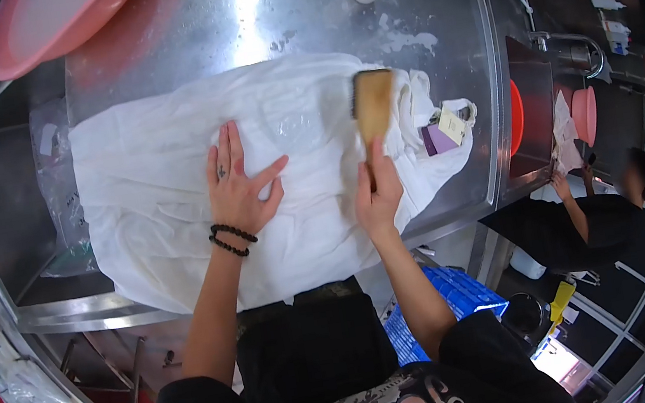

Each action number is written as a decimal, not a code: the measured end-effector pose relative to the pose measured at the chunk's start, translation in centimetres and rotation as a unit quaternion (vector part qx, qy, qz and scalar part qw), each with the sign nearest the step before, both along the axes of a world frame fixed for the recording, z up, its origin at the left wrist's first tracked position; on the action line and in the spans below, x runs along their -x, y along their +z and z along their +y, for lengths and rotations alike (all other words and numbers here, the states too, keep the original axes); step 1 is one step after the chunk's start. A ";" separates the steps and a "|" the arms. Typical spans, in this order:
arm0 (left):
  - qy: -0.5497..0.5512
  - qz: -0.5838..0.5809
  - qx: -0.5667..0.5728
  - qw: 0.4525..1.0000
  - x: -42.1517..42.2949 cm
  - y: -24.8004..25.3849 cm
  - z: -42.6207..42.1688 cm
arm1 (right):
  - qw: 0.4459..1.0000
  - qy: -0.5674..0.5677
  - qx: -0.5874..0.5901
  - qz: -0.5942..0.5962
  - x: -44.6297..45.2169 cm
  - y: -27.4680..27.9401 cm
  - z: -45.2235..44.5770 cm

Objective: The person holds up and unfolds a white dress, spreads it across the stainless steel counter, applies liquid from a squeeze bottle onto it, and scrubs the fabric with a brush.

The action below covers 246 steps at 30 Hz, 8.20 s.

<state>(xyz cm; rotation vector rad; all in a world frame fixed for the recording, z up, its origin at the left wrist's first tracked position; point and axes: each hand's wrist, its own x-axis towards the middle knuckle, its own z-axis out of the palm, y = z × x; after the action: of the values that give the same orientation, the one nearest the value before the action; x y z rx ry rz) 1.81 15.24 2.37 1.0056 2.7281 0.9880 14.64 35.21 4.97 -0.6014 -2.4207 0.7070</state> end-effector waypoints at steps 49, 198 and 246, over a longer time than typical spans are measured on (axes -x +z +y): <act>0.013 0.020 0.010 1.000 -0.8 0.1 -0.4 | 0.943 0.022 -0.072 -0.323 0.7 0.8 3.7; 0.069 -0.019 -0.123 0.990 3.1 1.6 6.5 | 0.991 0.038 -0.011 -0.130 1.5 0.7 12.5; -0.010 -0.033 0.041 0.999 -10.4 7.0 -18.3 | 0.945 0.172 -0.016 -0.278 -3.7 6.1 -4.3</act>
<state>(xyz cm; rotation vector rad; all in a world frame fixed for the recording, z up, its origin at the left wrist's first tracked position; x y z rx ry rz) 12.25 -3.08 9.40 0.9685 2.6759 0.8818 18.35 30.91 11.09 -0.4015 -3.1098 0.6998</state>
